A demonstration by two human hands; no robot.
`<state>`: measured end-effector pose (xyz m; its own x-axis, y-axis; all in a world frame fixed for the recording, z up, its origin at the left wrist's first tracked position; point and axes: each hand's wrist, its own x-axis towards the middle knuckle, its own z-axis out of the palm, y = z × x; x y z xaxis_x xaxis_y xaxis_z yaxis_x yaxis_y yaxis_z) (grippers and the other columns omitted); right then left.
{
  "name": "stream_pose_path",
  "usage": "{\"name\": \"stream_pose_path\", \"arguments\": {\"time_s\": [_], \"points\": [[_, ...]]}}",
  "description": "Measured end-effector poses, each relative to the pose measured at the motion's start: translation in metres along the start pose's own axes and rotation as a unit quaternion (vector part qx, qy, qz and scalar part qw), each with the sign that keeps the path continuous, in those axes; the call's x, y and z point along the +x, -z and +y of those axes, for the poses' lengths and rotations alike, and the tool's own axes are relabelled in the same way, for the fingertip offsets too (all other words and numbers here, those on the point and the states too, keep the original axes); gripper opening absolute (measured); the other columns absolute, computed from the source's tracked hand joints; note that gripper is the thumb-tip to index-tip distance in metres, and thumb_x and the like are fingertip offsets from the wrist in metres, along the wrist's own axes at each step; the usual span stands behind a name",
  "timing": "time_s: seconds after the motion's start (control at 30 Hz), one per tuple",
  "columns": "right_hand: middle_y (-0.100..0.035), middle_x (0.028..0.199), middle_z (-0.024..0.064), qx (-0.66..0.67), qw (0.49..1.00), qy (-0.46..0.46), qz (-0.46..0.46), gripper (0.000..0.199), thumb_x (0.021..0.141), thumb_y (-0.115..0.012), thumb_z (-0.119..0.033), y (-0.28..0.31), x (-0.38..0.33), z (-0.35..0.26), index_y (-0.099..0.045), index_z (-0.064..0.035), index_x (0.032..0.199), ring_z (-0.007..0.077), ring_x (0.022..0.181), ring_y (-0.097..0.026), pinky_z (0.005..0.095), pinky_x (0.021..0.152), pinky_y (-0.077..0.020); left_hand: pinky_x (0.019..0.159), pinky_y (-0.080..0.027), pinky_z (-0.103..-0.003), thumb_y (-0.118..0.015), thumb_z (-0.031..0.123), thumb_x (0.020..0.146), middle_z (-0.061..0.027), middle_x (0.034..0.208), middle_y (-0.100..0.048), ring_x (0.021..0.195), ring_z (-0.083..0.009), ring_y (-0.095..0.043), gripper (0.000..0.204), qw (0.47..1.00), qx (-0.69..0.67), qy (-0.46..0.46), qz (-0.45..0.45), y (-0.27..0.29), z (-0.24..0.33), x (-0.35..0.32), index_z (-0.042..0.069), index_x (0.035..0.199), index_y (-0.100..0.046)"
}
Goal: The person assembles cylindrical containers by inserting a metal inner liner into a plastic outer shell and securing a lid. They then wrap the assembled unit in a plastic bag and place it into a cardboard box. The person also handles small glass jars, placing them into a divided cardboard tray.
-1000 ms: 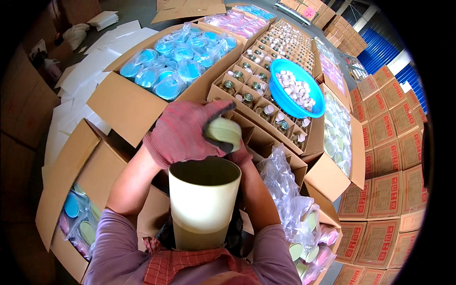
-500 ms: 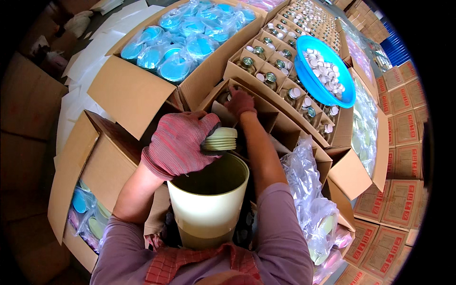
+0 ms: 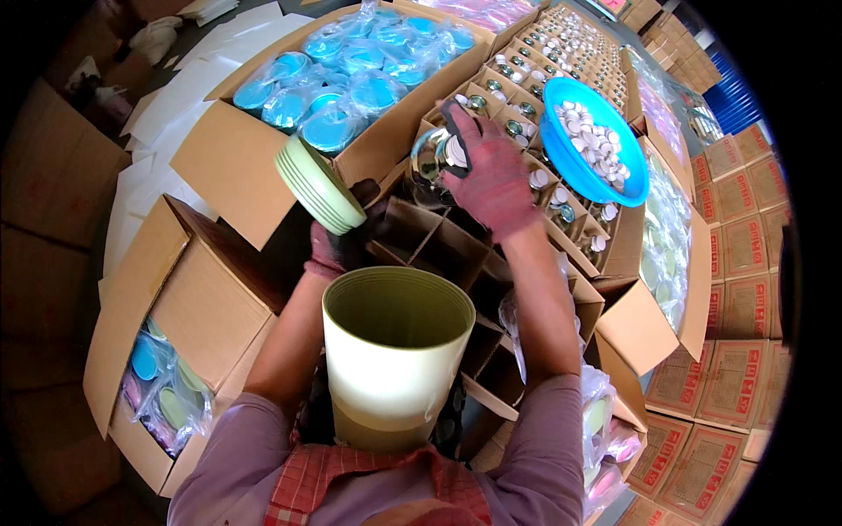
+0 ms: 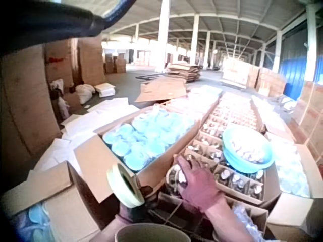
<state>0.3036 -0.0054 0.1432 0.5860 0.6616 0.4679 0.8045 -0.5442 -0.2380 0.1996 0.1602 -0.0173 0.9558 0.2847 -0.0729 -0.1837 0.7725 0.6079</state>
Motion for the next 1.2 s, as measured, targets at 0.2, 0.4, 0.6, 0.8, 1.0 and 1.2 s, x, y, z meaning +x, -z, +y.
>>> {"name": "stream_pose_path", "arguments": {"time_s": [0.2, 0.4, 0.6, 0.8, 1.0, 1.2], "points": [[-0.055, 0.101, 0.0142, -0.035, 0.954, 0.293, -0.058, 0.060, 0.062, -0.066, -0.008, 0.095, -0.043, -0.074, -0.051, -0.0136, 0.120, 0.0349, 0.093, -0.054, 0.0435, 0.080, -0.0464, 0.080, -0.048, -0.040, -0.048, 0.033, 0.088, -0.0089, 0.110, -0.058, 0.089, -0.0249, -0.060, 0.041, 0.971, -0.162, 0.071, -0.164, -0.085, -0.008, 0.005, 0.008, 0.121, -0.051], [-0.057, 0.114, 0.0164, 0.268, 0.957, 0.055, 0.099, 0.052, 0.076, -0.063, -0.012, 0.148, -0.075, -0.063, -0.046, 0.0028, 0.122, 0.0261, 0.106, -0.054, 0.0393, 0.093, -0.0407, 0.083, -0.047, -0.039, -0.049, 0.033, 0.088, -0.0109, 0.113, -0.056, 0.093, -0.0250, -0.058, 0.041, 0.950, -0.179, 0.092, -0.241, -0.118, 0.014, -0.010, 0.007, 0.120, -0.051], [-0.050, 0.125, 0.0092, 0.509, 0.821, -0.117, 0.229, 0.053, 0.077, -0.059, -0.012, 0.155, -0.103, 0.004, -0.046, -0.0045, 0.128, 0.0169, 0.110, -0.049, 0.0265, 0.088, -0.0406, 0.087, -0.045, -0.037, -0.051, 0.033, 0.088, -0.0129, 0.115, -0.054, 0.097, -0.0251, -0.056, 0.041, 0.927, -0.207, 0.133, -0.283, -0.125, 0.018, -0.057, 0.007, 0.119, -0.051], [-0.048, 0.128, 0.0062, 0.610, 0.764, -0.175, 0.115, 0.063, 0.068, -0.063, -0.014, 0.138, -0.150, -0.019, -0.046, -0.0039, 0.127, 0.0176, 0.113, -0.048, 0.0262, 0.090, -0.0391, 0.090, -0.044, -0.036, -0.052, 0.034, 0.087, -0.0149, 0.118, -0.052, 0.101, -0.0252, -0.054, 0.041, 0.896, -0.248, 0.160, -0.332, -0.136, 0.027, -0.104, 0.006, 0.118, -0.051], [-0.059, 0.113, 0.0103, 0.579, 0.778, -0.119, -0.212, 0.048, 0.072, -0.064, -0.008, 0.141, -0.174, -0.049, -0.054, -0.0017, 0.119, 0.0153, 0.104, -0.053, 0.0296, 0.090, -0.0423, 0.094, -0.042, -0.037, -0.052, 0.034, 0.088, -0.0190, 0.122, -0.048, 0.108, -0.0280, -0.051, 0.042, 0.907, -0.162, 0.118, -0.370, -0.155, 0.023, -0.121, 0.007, 0.120, -0.050], [-0.064, 0.101, 0.0084, 0.455, 0.834, -0.144, -0.278, 0.038, 0.073, -0.059, -0.015, 0.143, -0.194, -0.040, -0.060, 0.0008, 0.107, 0.0141, 0.093, -0.058, 0.0270, 0.084, -0.0448, 0.093, -0.045, -0.039, -0.040, 0.028, 0.094, -0.0137, 0.120, -0.052, 0.111, -0.0233, -0.052, 0.040, 0.976, -0.109, 0.100, -0.157, -0.155, 0.029, -0.105, 0.005, 0.127, -0.042]]}}
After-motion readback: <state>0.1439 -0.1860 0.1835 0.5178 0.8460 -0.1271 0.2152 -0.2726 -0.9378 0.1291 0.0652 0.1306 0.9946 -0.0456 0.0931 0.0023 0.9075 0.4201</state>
